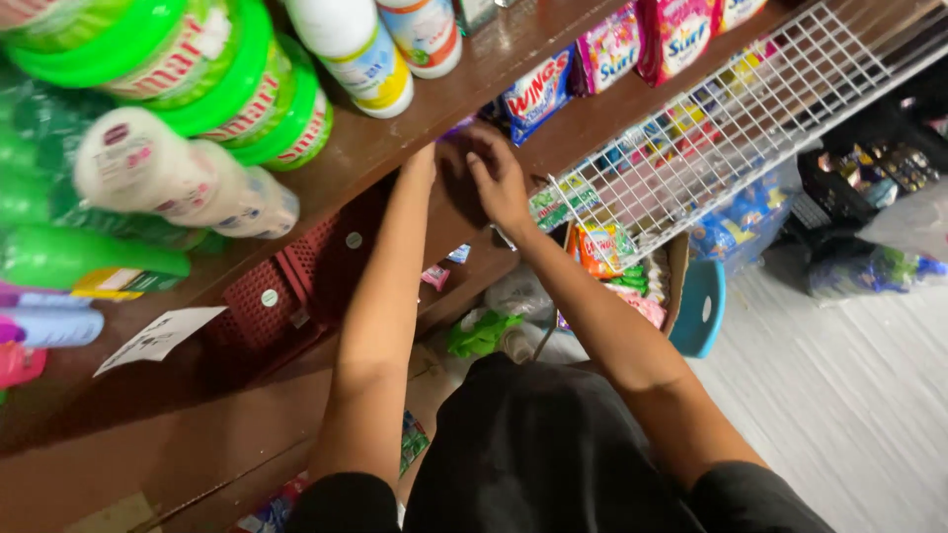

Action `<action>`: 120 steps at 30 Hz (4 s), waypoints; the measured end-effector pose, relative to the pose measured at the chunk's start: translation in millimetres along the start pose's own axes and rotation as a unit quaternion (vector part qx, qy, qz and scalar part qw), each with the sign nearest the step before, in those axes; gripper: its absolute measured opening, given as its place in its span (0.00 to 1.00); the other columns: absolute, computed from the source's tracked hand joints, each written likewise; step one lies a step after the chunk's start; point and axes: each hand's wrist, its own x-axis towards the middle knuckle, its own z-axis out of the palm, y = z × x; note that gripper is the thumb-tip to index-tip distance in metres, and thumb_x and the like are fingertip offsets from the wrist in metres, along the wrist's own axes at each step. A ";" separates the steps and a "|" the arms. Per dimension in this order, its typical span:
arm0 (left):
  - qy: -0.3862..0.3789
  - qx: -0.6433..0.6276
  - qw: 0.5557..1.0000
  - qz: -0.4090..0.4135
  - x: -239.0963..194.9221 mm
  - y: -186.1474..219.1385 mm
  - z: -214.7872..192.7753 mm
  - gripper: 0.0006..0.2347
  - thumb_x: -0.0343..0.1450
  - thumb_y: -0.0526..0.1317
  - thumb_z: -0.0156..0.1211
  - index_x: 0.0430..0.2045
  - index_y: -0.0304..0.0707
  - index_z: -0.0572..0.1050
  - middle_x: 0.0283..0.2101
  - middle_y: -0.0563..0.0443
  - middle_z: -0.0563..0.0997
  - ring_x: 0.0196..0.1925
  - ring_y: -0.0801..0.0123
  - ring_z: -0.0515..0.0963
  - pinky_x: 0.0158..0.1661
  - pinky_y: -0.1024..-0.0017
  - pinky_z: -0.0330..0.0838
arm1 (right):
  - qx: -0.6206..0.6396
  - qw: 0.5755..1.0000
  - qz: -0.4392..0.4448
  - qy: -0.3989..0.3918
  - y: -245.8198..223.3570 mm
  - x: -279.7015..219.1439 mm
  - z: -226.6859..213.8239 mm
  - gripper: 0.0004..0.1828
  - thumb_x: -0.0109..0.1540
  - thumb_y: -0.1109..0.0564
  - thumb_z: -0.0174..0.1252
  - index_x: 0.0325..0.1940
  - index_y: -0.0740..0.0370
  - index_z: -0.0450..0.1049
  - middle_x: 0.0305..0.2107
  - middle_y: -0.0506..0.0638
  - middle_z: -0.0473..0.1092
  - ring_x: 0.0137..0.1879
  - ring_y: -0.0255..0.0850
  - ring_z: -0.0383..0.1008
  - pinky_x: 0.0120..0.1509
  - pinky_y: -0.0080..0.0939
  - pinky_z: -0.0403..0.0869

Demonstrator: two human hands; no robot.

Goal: The person picks up packets of detergent from a bin and places them onto a shelf in a retail environment.

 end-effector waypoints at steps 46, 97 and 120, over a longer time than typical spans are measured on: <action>0.087 -0.205 0.874 -0.432 -564.9 -172.2 143.4 0.15 0.77 0.55 0.48 0.35 0.45 0.65 0.25 0.56 0.66 0.20 0.71 0.64 0.19 0.72 0.61 | -0.272 0.835 0.367 -0.308 -60.1 -215.1 -407.7 0.19 0.63 0.65 0.63 0.60 0.63 0.75 0.43 0.50 0.78 0.35 0.46 0.74 0.41 0.40 0.75; 0.017 -0.034 0.997 -0.060 -518.4 -73.0 194.0 0.11 0.80 0.44 0.51 0.45 0.33 0.71 0.42 0.49 0.76 0.45 0.69 0.73 0.48 0.70 0.69 | -0.199 0.845 0.403 -0.289 -81.7 -241.2 -452.3 0.21 0.66 0.56 0.57 0.63 0.64 0.72 0.47 0.49 0.76 0.51 0.33 0.75 0.56 0.38 0.75; -0.227 0.112 0.946 0.202 -563.8 131.3 205.8 0.09 0.73 0.41 0.60 0.42 0.38 0.77 0.45 0.48 0.78 0.50 0.57 0.76 0.53 0.58 0.69 | 0.033 0.917 0.358 -0.171 -121.7 -199.0 -435.8 0.13 0.69 0.57 0.59 0.52 0.68 0.79 0.41 0.48 0.79 0.44 0.34 0.76 0.52 0.38 0.75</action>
